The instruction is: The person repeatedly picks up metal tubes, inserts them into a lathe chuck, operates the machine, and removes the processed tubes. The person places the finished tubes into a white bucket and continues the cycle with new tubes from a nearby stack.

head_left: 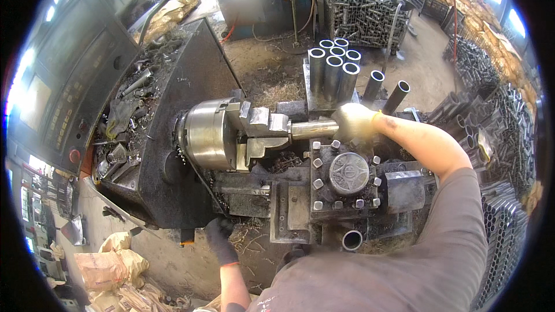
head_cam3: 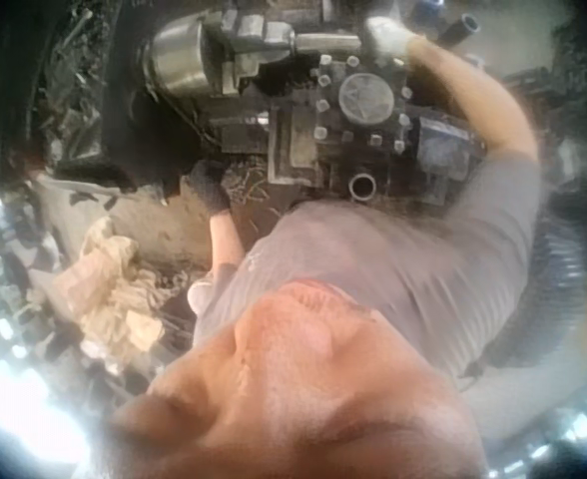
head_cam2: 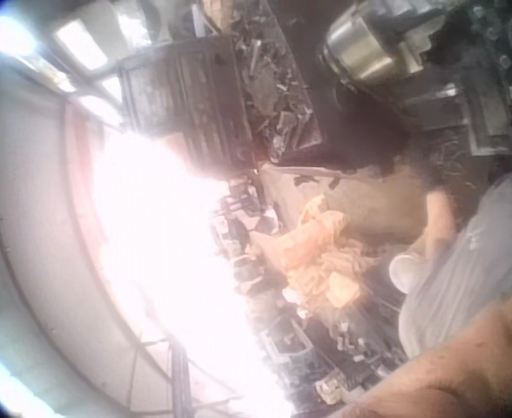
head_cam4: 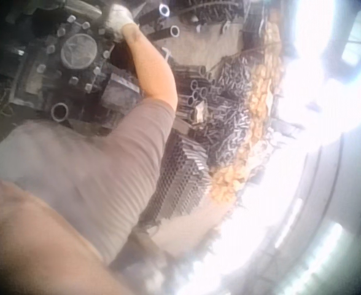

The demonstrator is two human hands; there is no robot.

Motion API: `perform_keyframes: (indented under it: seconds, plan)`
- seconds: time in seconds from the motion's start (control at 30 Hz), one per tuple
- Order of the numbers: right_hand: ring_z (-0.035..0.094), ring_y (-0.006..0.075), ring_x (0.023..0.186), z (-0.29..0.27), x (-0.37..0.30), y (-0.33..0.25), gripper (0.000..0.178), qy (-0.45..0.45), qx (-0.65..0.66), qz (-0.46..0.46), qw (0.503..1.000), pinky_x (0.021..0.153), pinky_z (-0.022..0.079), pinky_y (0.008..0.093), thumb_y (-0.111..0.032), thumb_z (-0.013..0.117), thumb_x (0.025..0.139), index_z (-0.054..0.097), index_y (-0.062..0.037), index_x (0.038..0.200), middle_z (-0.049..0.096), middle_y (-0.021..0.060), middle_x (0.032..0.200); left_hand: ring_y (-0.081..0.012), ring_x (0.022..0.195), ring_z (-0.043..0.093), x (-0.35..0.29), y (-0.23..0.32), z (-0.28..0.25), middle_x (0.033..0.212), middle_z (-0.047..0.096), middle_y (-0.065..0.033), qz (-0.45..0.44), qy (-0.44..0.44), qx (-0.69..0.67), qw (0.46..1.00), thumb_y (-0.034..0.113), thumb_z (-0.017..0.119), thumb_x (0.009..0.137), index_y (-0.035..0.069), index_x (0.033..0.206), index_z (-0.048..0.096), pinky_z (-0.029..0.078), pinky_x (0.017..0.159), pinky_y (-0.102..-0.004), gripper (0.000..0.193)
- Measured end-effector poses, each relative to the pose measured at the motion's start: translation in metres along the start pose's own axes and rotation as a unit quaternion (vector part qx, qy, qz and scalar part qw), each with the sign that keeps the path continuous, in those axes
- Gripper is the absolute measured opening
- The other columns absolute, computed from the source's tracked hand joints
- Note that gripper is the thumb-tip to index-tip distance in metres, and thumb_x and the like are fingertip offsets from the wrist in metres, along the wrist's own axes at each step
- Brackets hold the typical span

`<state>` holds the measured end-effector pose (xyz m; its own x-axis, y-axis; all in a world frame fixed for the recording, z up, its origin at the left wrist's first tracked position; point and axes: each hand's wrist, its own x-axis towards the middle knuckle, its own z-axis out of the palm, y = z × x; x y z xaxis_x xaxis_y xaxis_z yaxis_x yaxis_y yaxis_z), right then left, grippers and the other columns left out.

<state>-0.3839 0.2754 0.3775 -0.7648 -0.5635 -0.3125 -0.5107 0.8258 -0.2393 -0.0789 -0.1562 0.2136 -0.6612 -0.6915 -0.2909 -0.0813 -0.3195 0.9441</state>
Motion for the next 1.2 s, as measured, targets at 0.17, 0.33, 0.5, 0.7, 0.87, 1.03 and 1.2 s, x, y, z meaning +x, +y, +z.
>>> perform_keyframes:
  seconds: [0.17, 0.33, 0.5, 0.7, 0.87, 1.03, 1.2]
  plan:
    - [0.075, 0.0311, 0.074, 0.002, 0.015, 0.005, 0.045, 0.039, 0.021, -0.103, 0.994, 0.070, 0.059, 0.0422, -0.044, 0.081, 0.084, 0.079, -0.0029, 0.101, 0.078, 0.0177, 0.085, -0.0173, 0.058, 0.048, 0.052, -0.024, -0.126, 0.067, 0.049, 0.0016, 0.012, 0.251, -0.138, 0.958, 0.064, 0.053, 0.106, 0.017, 0.087, 0.060, 0.049, 0.063, -0.0368, 0.051]
    - [0.075, 0.0265, 0.082, -0.016, 0.032, -0.037, 0.051, -0.120, 0.121, 0.033, 0.985, 0.072, 0.059, 0.0435, -0.045, 0.070, 0.099, 0.071, -0.0035, 0.128, 0.079, 0.0130, 0.098, -0.0179, 0.048, 0.038, 0.065, 0.001, -0.182, 0.056, 0.044, 0.0049, -0.119, 0.172, -0.199, 0.957, 0.070, 0.046, 0.105, 0.020, 0.071, 0.050, 0.045, 0.059, -0.0445, 0.061]
    - [0.068, 0.0214, 0.072, -0.045, 0.073, -0.097, 0.093, -0.164, 0.315, -0.005, 0.935, 0.061, 0.059, 0.0330, -0.013, 0.072, 0.092, 0.024, -0.0150, 0.171, 0.071, 0.0142, 0.095, -0.0187, 0.050, 0.037, 0.077, 0.009, -0.199, 0.059, 0.041, 0.0044, -0.182, 0.147, -0.133, 0.963, 0.066, 0.050, 0.105, 0.022, 0.076, 0.049, 0.048, 0.068, -0.0526, 0.053]
    - [0.076, 0.0357, 0.078, -0.007, 0.063, 0.005, 0.046, -0.046, -0.077, -0.108, 0.990, 0.068, 0.061, 0.0447, -0.024, 0.080, 0.082, 0.072, -0.0036, 0.123, 0.078, 0.0193, 0.096, -0.0195, 0.058, 0.050, 0.080, -0.012, -0.194, 0.071, 0.056, -0.0046, -0.029, 0.152, -0.008, 0.988, 0.055, 0.053, 0.108, 0.013, 0.094, 0.063, 0.052, 0.068, -0.0450, 0.045]
    - [0.076, 0.0405, 0.084, 0.034, 0.009, 0.076, 0.028, 0.004, -0.202, 0.035, 0.979, 0.076, 0.062, 0.0469, -0.024, 0.079, 0.073, 0.080, -0.0045, 0.092, 0.077, 0.0232, 0.091, -0.0298, 0.090, 0.072, 0.018, 0.088, -0.124, 0.104, 0.075, -0.0153, 0.401, 0.332, 0.327, 0.789, 0.031, 0.061, 0.109, 0.002, 0.127, 0.066, 0.057, 0.081, -0.0406, 0.034]
    - [0.076, 0.0393, 0.092, -0.041, -0.068, -0.009, 0.045, 0.221, -0.075, 0.189, 0.954, 0.086, 0.060, 0.0478, -0.029, 0.082, 0.076, 0.074, -0.0071, 0.115, 0.078, 0.0219, 0.099, -0.0353, 0.100, 0.073, 0.040, 0.280, -0.038, 0.114, 0.076, -0.0133, 0.633, 0.201, 0.447, 0.600, 0.027, 0.067, 0.102, 0.008, 0.131, 0.067, 0.055, 0.089, -0.0470, 0.034]
    - [0.074, 0.0409, 0.077, -0.099, -0.147, -0.125, 0.029, 0.343, -0.158, 0.060, 0.924, 0.071, 0.059, 0.0503, -0.021, 0.079, 0.076, 0.069, -0.0079, 0.100, 0.075, 0.0186, 0.085, -0.0443, 0.115, 0.073, 0.142, 0.398, 0.033, 0.140, 0.067, -0.0271, 0.415, 0.161, 0.708, 0.548, 0.034, 0.052, 0.107, 0.015, 0.165, 0.031, 0.057, 0.096, -0.0532, 0.064]
